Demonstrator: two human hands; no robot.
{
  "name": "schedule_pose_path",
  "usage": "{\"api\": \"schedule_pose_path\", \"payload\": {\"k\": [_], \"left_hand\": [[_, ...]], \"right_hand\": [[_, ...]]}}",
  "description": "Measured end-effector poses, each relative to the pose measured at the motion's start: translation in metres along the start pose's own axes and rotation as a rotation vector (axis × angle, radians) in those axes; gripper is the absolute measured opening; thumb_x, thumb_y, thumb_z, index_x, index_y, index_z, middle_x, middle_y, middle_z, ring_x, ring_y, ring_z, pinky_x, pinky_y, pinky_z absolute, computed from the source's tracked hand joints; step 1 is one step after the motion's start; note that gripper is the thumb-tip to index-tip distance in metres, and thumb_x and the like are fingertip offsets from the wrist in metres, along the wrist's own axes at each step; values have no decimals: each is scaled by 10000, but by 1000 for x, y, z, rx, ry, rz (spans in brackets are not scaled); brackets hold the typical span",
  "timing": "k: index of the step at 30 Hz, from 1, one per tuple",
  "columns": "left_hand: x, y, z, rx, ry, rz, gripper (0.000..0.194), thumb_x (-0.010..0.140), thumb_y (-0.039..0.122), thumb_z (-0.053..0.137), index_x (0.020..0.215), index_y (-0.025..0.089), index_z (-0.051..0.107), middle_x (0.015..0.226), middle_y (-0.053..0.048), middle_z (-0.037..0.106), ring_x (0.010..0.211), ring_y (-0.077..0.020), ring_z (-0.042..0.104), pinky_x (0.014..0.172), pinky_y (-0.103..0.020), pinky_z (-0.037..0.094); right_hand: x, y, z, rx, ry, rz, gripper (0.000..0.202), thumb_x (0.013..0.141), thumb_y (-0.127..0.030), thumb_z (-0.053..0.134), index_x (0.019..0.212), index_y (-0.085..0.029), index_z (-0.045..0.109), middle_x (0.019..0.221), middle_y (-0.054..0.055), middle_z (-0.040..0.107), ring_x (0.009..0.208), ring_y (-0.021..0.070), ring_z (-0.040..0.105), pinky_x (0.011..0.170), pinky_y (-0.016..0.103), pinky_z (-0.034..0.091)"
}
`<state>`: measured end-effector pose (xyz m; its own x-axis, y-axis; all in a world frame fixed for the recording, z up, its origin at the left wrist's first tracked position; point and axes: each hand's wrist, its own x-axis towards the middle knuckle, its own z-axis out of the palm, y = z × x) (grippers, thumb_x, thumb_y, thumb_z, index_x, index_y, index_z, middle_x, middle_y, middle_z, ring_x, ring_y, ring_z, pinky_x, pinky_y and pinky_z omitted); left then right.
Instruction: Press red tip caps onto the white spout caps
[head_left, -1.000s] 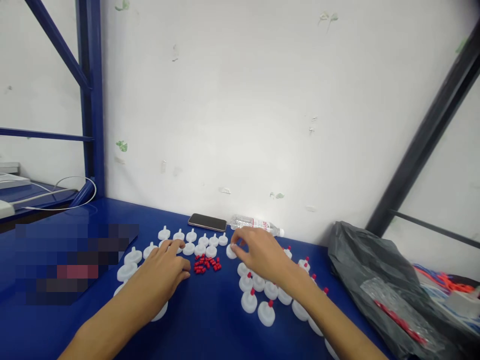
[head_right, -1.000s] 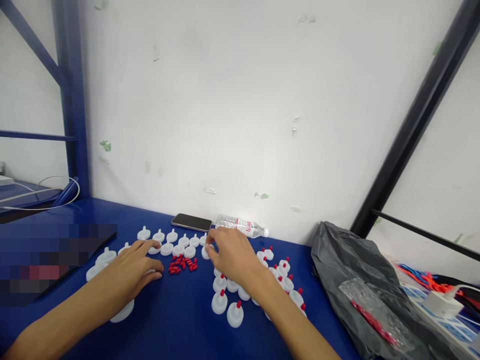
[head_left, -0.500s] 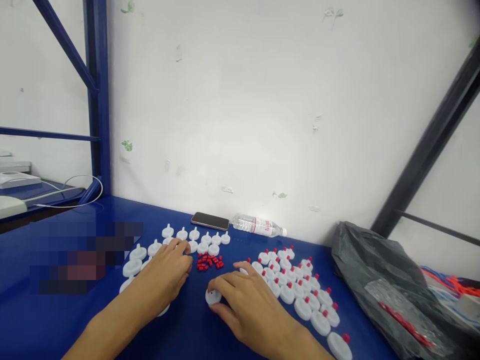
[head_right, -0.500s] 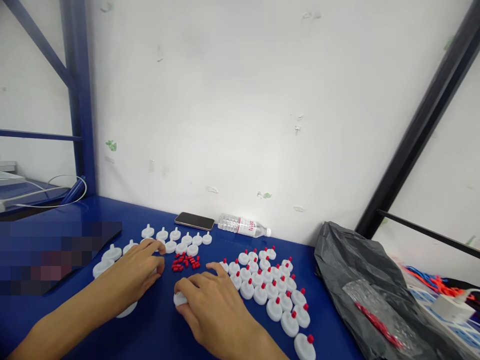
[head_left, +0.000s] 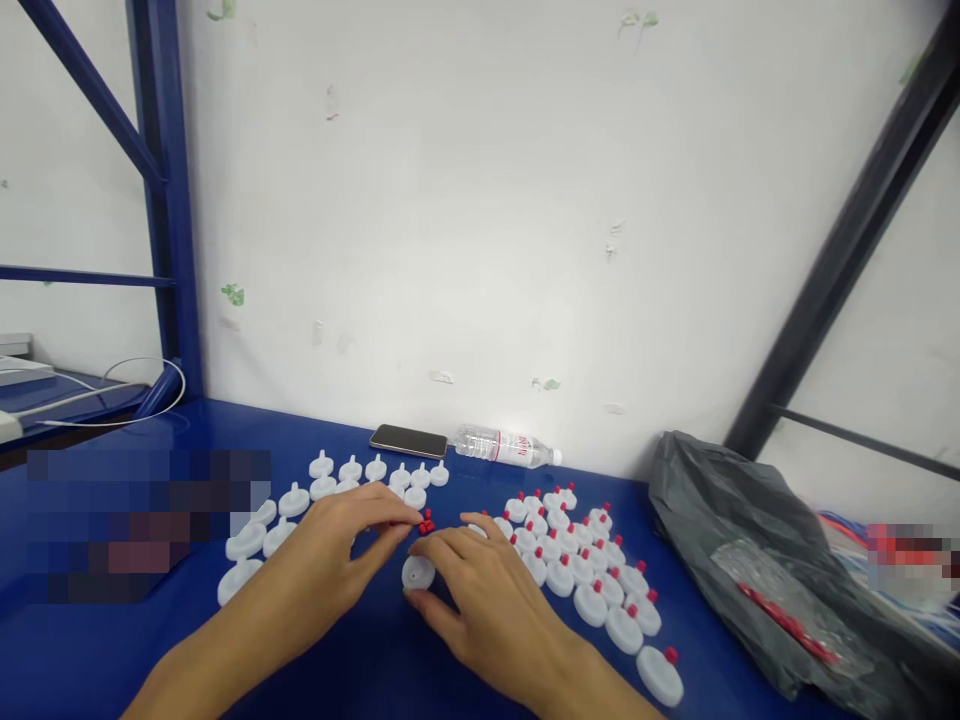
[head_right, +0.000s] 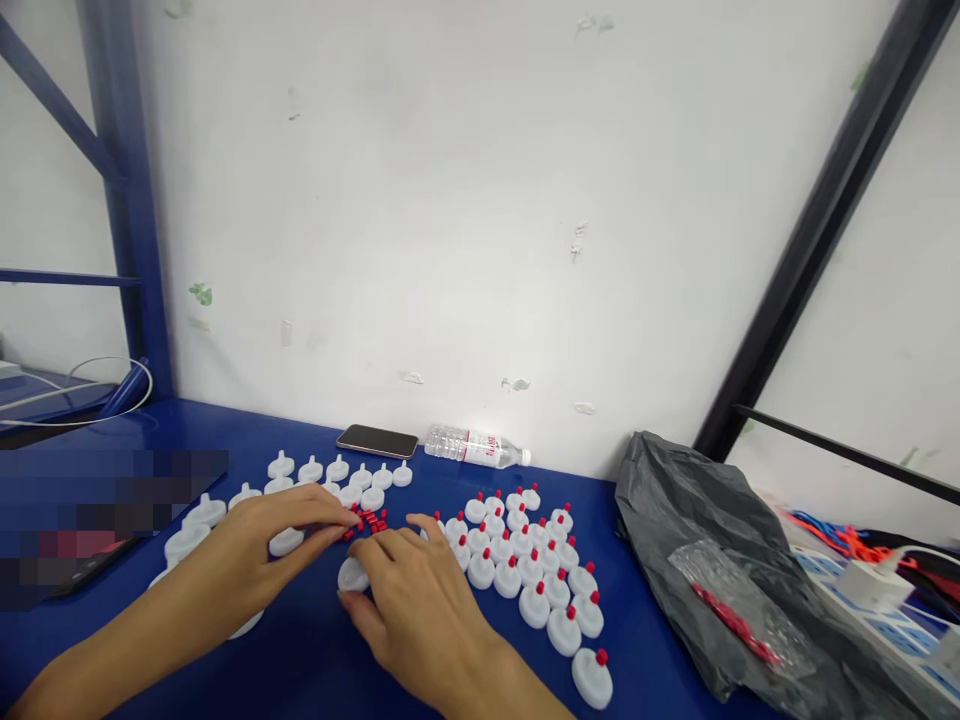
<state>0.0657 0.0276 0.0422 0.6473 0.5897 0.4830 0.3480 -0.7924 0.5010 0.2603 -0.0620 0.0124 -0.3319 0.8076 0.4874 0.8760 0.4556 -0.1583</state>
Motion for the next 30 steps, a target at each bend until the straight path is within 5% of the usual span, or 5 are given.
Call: {"api": "schedule_pose_path", "payload": {"k": [5, 16, 30], "left_hand": [[-1, 16, -3, -116, -45, -61, 177, 917, 324, 626, 897, 307, 801, 920, 53, 828, 856, -167, 763, 815, -236, 554], [1, 15, -3, -128, -39, -107, 122, 880, 311, 671, 842, 293, 786, 852, 52, 809, 804, -170, 732, 775, -242, 539], [2, 15, -9, -291, 39, -215, 223, 908, 466, 684, 968, 277, 786, 964, 12, 825, 878, -198, 753, 798, -275, 575]], "right_hand": [[1, 0, -4, 14, 63, 49, 185, 988, -252, 642, 1166, -202, 659, 1025, 40, 778, 965, 222, 714, 1073, 435, 429], [1, -4, -6, 39, 151, 2, 131, 977, -265, 641, 1069, -202, 711, 919, 36, 780, 853, 210, 690, 952, 393, 421], [4, -6, -12, 47, 490, -35, 207, 1001, -310, 664, 1160, -184, 705, 999, 70, 793, 894, 225, 718, 837, 370, 492]]}}
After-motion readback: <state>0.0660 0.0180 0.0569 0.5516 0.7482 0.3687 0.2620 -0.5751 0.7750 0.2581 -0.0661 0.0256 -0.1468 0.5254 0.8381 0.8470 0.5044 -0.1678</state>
